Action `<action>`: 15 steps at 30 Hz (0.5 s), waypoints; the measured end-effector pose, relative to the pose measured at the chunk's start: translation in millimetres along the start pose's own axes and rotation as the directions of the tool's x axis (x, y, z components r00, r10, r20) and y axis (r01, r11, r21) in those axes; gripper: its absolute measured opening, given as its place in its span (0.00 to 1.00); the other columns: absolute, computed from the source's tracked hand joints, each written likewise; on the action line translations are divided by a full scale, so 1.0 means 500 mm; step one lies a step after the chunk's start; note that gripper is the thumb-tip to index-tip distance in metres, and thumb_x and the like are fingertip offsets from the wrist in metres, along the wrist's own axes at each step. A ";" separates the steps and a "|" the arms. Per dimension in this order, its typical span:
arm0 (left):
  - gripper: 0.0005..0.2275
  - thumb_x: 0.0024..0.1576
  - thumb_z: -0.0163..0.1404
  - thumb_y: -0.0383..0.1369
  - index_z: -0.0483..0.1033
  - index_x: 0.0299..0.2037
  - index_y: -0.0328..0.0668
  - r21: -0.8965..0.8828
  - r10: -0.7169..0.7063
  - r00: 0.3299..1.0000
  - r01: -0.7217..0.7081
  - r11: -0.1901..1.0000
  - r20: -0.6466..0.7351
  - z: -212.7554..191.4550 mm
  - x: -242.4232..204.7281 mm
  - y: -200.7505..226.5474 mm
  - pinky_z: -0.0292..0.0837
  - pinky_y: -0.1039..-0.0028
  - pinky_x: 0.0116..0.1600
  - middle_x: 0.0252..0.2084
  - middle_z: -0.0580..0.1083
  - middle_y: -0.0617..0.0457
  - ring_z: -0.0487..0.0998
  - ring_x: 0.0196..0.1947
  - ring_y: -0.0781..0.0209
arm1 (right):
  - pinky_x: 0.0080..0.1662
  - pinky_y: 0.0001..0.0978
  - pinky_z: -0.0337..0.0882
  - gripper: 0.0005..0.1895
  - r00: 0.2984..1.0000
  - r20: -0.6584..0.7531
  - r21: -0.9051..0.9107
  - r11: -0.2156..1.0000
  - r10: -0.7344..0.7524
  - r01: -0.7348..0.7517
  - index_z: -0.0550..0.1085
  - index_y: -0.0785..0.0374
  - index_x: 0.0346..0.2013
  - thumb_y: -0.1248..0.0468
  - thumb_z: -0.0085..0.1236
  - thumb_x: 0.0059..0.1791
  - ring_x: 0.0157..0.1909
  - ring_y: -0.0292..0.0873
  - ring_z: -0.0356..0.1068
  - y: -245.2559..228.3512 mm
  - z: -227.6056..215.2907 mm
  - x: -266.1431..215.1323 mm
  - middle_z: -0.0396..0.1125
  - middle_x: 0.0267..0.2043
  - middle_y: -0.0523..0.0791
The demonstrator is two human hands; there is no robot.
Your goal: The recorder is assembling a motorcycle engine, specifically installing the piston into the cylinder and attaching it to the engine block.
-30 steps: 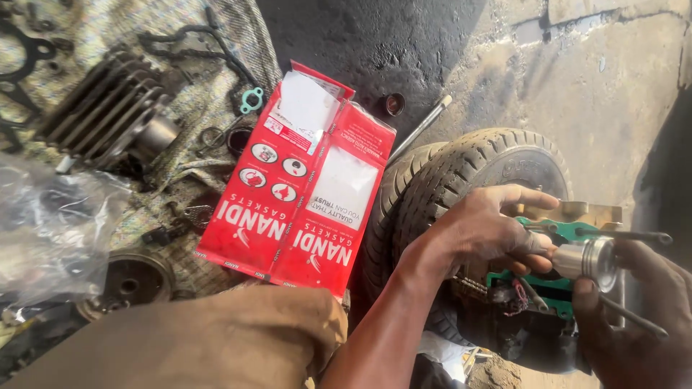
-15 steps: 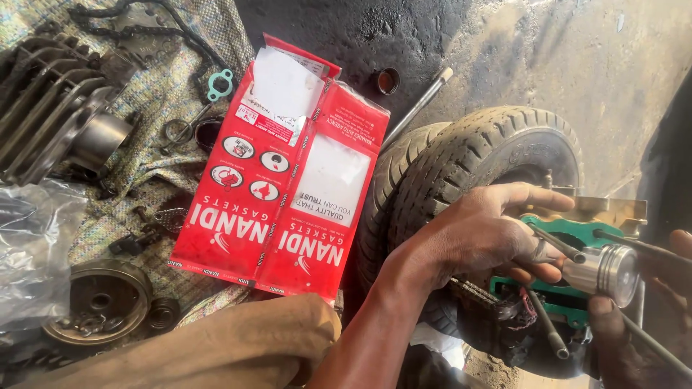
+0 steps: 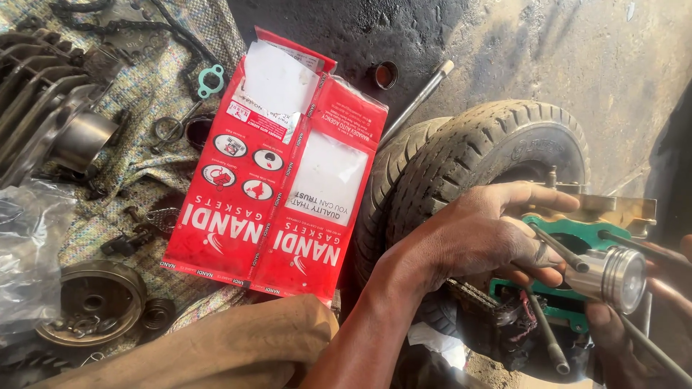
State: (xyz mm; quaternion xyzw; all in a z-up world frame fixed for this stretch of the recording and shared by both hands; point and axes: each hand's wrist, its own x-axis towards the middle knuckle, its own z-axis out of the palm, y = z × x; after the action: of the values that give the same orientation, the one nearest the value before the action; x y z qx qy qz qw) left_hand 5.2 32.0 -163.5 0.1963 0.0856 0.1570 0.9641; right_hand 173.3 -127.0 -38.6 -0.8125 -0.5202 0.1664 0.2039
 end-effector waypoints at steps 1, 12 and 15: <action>0.33 0.44 0.54 0.23 0.69 0.66 0.36 0.021 0.009 1.000 -0.009 1.000 0.000 0.000 -0.001 0.003 0.83 0.66 0.42 0.48 0.79 0.33 0.84 0.40 0.50 | 0.71 0.43 0.68 0.37 0.996 0.020 -0.053 0.995 -0.082 0.083 0.60 0.74 0.65 0.51 0.61 0.54 0.65 0.50 0.67 0.015 -0.006 -0.002 0.60 0.63 0.59; 0.31 0.48 0.53 0.24 0.67 0.67 0.32 -0.083 0.049 0.997 -0.044 0.996 0.056 -0.008 0.005 -0.016 0.83 0.68 0.41 0.46 0.80 0.33 0.84 0.38 0.53 | 0.79 0.53 0.61 0.45 0.997 -0.051 -0.022 0.998 -0.061 0.060 0.50 0.77 0.72 0.46 0.59 0.58 0.69 0.55 0.63 0.045 0.002 -0.026 0.55 0.65 0.57; 0.31 0.48 0.52 0.23 0.67 0.67 0.32 -0.073 0.050 0.997 -0.046 0.996 0.054 -0.006 0.003 -0.011 0.83 0.68 0.41 0.45 0.80 0.32 0.84 0.39 0.52 | 0.80 0.53 0.58 0.41 0.995 -0.061 -0.114 0.991 -0.077 0.070 0.54 0.77 0.68 0.46 0.57 0.58 0.71 0.56 0.60 0.062 -0.006 -0.030 0.52 0.67 0.60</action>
State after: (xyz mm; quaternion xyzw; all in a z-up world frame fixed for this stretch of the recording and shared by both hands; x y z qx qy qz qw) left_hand 7.6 28.7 -168.5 0.1679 0.0482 0.1774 0.9685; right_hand 192.7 -152.8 -50.8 -0.8079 -0.5514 0.1028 0.1808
